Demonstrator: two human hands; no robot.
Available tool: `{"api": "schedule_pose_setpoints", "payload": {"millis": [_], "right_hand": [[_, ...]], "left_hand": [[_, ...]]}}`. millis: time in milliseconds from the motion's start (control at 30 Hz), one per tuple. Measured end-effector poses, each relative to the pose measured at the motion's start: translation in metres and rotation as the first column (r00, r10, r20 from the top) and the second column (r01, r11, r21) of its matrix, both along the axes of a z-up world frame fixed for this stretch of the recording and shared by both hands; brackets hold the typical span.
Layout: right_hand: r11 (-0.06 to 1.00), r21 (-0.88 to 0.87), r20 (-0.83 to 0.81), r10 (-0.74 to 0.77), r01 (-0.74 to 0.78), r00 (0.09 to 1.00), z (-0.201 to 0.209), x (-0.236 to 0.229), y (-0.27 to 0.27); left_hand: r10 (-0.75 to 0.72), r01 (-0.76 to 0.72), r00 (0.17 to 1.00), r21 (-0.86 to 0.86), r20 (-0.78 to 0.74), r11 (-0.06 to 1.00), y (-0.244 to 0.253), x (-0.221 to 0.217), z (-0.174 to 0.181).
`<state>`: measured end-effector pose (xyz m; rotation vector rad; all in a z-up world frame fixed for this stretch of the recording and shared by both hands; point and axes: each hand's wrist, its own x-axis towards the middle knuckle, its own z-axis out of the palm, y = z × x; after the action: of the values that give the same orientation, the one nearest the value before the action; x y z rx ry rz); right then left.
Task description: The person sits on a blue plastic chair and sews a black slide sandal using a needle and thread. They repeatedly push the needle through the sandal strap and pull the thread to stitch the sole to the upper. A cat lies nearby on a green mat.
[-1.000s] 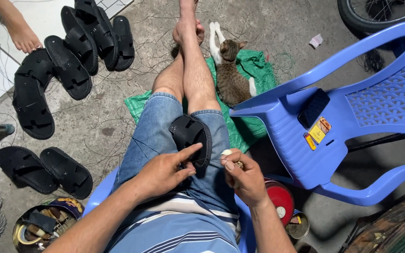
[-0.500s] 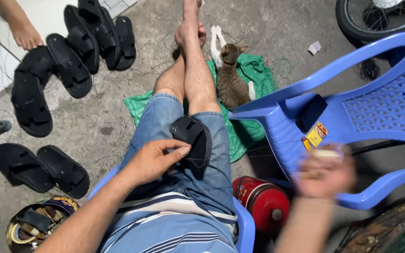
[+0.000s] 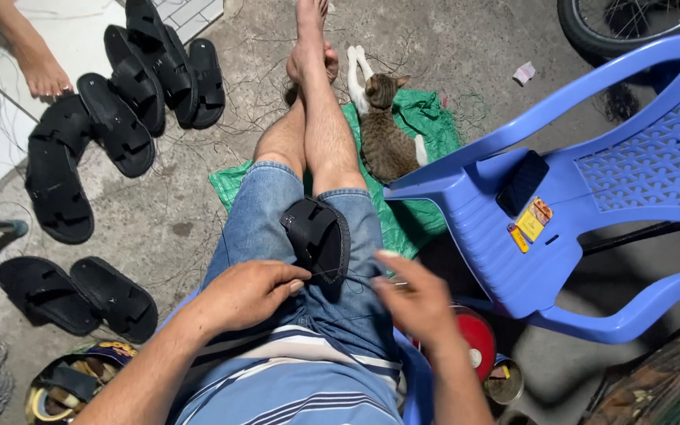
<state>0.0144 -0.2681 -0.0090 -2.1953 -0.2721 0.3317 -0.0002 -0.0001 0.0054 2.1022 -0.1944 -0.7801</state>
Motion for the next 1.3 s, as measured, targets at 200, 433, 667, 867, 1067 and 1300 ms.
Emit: {"api": "schedule_pose_setpoints", "payload": {"millis": [200,433,667,867,1067,1300], "right_hand": [[0.996,0.007,-0.161,-0.091,0.093,0.983,-0.002,0.007,0.037],[0.898,0.272,-0.503,-0.174,0.346,0.846,-0.037,-0.001,0.020],[0.786,0.448,-0.533,-0.147,0.425,0.833,-0.048,-0.013,0.019],[0.930,0.185,-0.414,-0.218,0.317,0.884,-0.033,-0.007,0.026],[0.994,-0.083,-0.367,-0.096,0.070,0.925,0.022,0.001,0.026],[0.985,0.166,-0.150,0.066,-0.040,0.987,0.066,0.014,0.022]], "left_hand": [[-0.065,0.067,0.997,-0.042,0.042,0.997,0.005,-0.003,0.002],[-0.132,0.122,0.988,-0.912,0.076,0.391,0.016,0.001,0.045],[0.068,-0.067,0.998,-0.114,0.004,0.991,-0.023,0.021,-0.016],[0.143,-0.136,0.960,-0.044,0.242,0.990,-0.038,0.022,-0.053],[0.152,-0.123,0.907,-0.098,0.392,0.987,-0.034,0.006,-0.031],[0.460,-0.467,0.880,-0.379,-0.115,0.799,0.000,0.024,-0.011]]}}
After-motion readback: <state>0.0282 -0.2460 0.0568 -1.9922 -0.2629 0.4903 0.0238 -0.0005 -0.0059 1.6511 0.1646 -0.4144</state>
